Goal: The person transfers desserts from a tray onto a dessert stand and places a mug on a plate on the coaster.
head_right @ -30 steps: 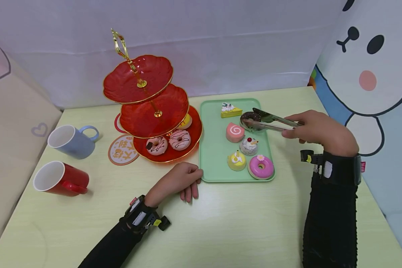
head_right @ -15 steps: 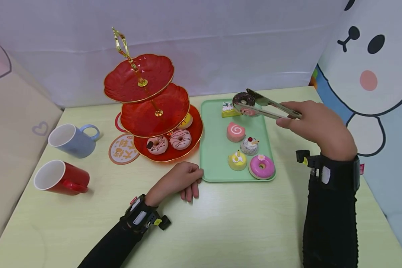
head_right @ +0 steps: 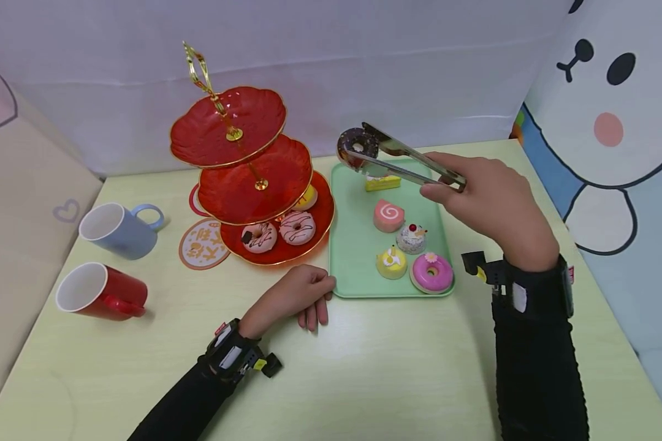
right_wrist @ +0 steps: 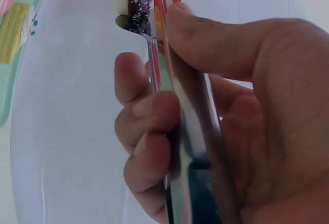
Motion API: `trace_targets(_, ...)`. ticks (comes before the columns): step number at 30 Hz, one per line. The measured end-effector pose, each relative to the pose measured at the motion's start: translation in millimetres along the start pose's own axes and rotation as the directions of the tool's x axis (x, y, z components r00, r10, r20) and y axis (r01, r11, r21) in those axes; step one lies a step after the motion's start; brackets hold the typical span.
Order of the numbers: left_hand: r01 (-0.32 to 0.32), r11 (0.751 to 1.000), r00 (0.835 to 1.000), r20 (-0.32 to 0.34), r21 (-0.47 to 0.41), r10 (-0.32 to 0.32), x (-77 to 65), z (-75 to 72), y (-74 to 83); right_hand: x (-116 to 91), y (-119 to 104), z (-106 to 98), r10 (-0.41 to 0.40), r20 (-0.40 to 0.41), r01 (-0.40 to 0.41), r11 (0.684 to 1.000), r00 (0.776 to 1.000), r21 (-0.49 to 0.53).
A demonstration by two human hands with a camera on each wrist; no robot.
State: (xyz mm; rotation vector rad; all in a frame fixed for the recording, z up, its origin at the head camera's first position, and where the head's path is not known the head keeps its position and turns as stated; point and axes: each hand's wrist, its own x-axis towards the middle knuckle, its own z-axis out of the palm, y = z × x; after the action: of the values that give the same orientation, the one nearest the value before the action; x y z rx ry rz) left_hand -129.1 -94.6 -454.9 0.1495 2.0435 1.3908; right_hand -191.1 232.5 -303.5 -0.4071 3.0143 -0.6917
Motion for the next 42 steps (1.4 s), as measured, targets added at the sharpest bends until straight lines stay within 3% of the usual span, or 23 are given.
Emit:
trace_targets(20,-0.003,1.000,1.000,0.008,-0.006,0.003,1.9,0.2,1.3,4,-37,20,-0.168,-0.102,0.170,0.985,0.981,0.017)
trace_targets(42,-0.003,1.000,1.000,0.001,0.002,0.003,0.3,0.0,-1.1,15,-65,54,-0.271,-0.164,0.290,0.952,0.948,0.102)
